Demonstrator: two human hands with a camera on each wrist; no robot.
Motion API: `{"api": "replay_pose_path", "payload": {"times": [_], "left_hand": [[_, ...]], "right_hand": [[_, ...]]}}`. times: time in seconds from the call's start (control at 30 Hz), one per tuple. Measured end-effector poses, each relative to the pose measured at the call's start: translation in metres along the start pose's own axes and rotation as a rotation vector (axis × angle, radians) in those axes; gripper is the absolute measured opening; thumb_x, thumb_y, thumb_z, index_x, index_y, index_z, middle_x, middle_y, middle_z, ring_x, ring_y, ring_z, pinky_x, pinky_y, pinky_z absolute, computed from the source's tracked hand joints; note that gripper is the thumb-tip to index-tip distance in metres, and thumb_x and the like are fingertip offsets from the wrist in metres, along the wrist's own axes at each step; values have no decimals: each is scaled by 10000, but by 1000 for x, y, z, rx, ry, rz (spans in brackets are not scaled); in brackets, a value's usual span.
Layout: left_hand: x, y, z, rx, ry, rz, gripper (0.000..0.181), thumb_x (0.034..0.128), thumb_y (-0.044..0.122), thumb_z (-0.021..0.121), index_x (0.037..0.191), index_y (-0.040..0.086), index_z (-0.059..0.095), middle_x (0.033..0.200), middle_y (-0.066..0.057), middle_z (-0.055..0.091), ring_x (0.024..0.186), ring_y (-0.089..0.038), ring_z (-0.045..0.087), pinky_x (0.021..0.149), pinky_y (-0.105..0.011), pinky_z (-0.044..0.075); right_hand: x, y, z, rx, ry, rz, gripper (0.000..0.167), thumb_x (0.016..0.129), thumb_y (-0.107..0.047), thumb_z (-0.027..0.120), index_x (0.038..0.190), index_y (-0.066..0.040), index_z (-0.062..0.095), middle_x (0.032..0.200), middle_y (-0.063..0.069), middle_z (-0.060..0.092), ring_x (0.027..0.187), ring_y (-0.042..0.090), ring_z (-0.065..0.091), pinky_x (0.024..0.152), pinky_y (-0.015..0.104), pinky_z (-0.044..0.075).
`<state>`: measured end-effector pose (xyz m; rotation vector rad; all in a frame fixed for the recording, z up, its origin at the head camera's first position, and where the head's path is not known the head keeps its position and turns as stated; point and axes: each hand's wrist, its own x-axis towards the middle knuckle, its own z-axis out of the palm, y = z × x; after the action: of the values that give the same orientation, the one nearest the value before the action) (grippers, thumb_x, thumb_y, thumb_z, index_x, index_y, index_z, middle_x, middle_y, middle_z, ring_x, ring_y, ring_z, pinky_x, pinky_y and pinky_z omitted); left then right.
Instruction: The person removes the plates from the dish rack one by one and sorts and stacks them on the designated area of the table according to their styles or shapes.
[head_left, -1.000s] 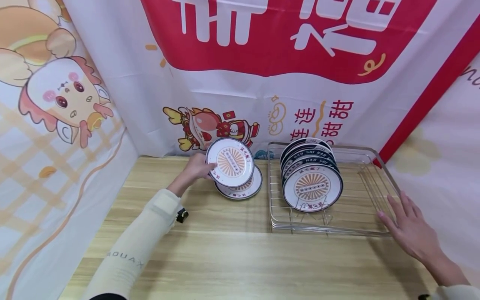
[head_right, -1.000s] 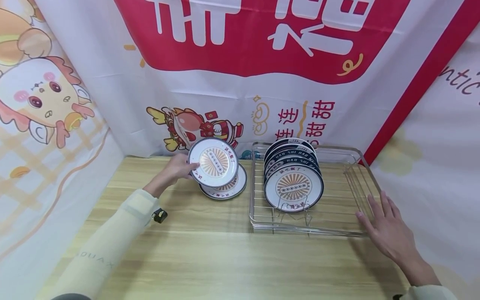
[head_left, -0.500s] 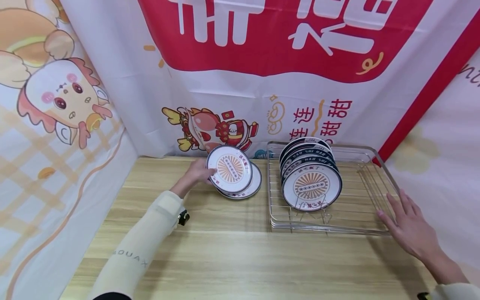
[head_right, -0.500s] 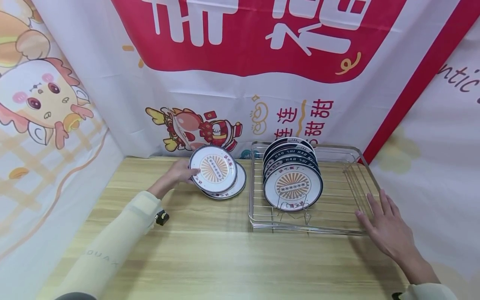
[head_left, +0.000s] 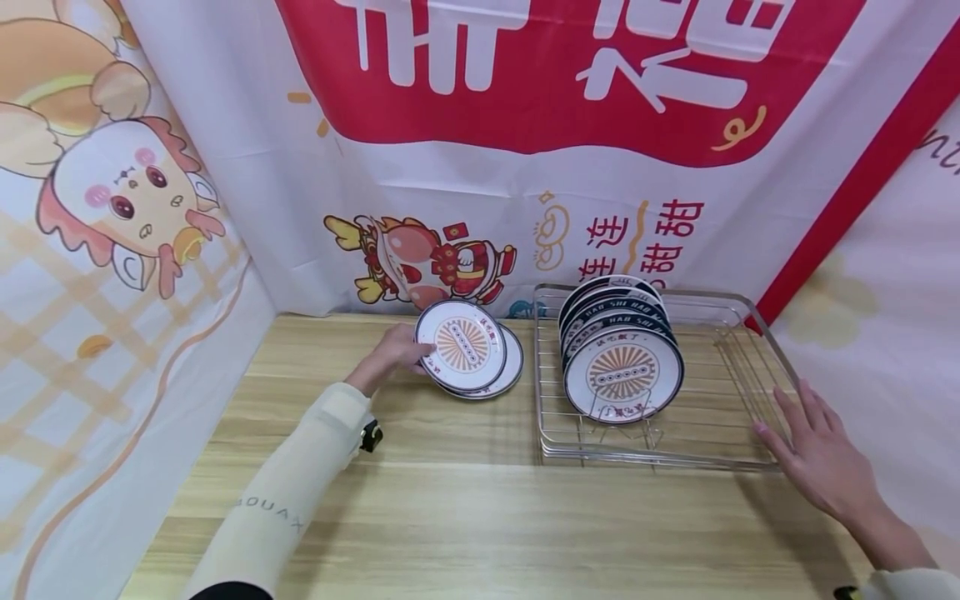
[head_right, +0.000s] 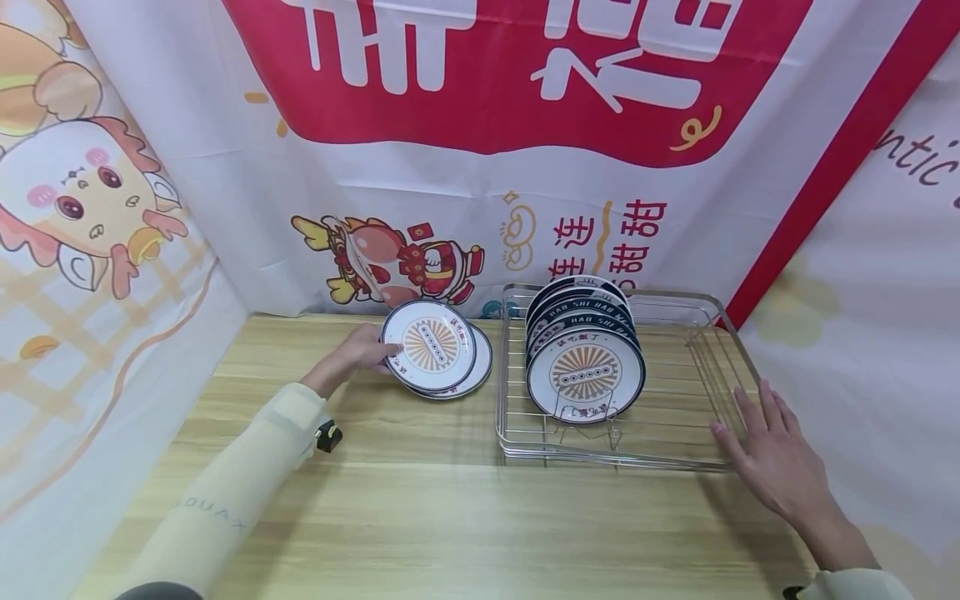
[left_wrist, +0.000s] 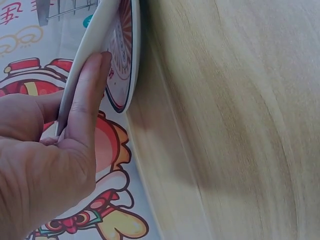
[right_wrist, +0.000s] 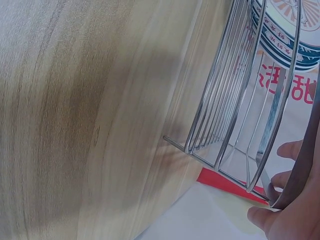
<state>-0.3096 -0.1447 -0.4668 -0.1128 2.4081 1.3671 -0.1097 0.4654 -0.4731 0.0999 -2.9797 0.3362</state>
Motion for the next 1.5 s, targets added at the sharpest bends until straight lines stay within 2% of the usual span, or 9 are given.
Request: {"api": "replay_pose_path", "payload": {"times": [0.23,0.47,0.57,0.63,0.8,0.9,1.0,1.27,1.5], "left_hand": [[4,-2,1,-50,-26,-21,205,1042,93,652,1151,-80,640,822,-117,726,639,-154,708,862,-447,626],[7,-7,0,-91,-95,-123,320,1042,153,679,1258,-51,559,785,-133,735,577,-182,728,708,-357,642],[6,-10,0,-55,-106,-126,330,1049,193,677,1255,-38,561,756,-116,726,543,-155,700,612,-297,618],[5,-12,1,-16,-100,-102,323,1047,204,679,1235,-38,576,734,-104,715,527,-142,678,569,-272,594],[2,-11,3,176,-64,-29,323,1042,279,691,1172,-3,600,728,-94,714,553,-160,681,547,-267,558],[2,-10,4,312,-47,-43,345,1035,368,693,1091,32,638,724,-80,726,585,-178,701,548,-264,523],[3,-9,5,395,-44,-59,373,1027,426,687,1019,54,666,716,-71,732,603,-190,714,545,-266,487],[1,-12,9,429,-35,-90,412,1016,484,681,982,73,681,746,-79,746,620,-192,724,631,-305,520],[4,-16,16,466,-19,-98,435,1015,515,664,960,84,681,715,-72,732,581,-174,695,580,-281,471]], "right_hand": [[1,1,0,-7,2,-2,740,1111,-423,485,1643,25,231,1725,320,7,1555,583,78,905,870,341],[1,2,0,1,13,0,734,1111,-416,487,1641,26,236,1731,302,-13,1550,589,87,897,873,338],[1,1,1,7,18,-2,728,1110,-408,493,1638,28,245,1732,301,-10,1552,585,89,918,870,327],[1,1,2,8,23,-4,725,1110,-406,496,1637,26,249,1734,298,-5,1554,580,94,926,867,323],[0,3,3,10,30,-5,732,1107,-410,502,1641,20,244,1737,292,-6,1556,576,92,915,869,326],[1,4,3,6,22,-2,743,1107,-418,501,1643,22,235,1732,303,0,1562,570,77,916,864,330],[2,5,3,1,8,3,753,1109,-426,498,1643,29,224,1726,318,7,1569,561,55,928,855,331],[2,4,3,4,2,4,762,1108,-432,501,1641,37,224,1719,332,24,1573,555,53,948,845,325],[2,2,2,-4,-5,13,764,1112,-444,487,1634,49,227,1713,344,25,1569,562,54,951,845,329]]}}
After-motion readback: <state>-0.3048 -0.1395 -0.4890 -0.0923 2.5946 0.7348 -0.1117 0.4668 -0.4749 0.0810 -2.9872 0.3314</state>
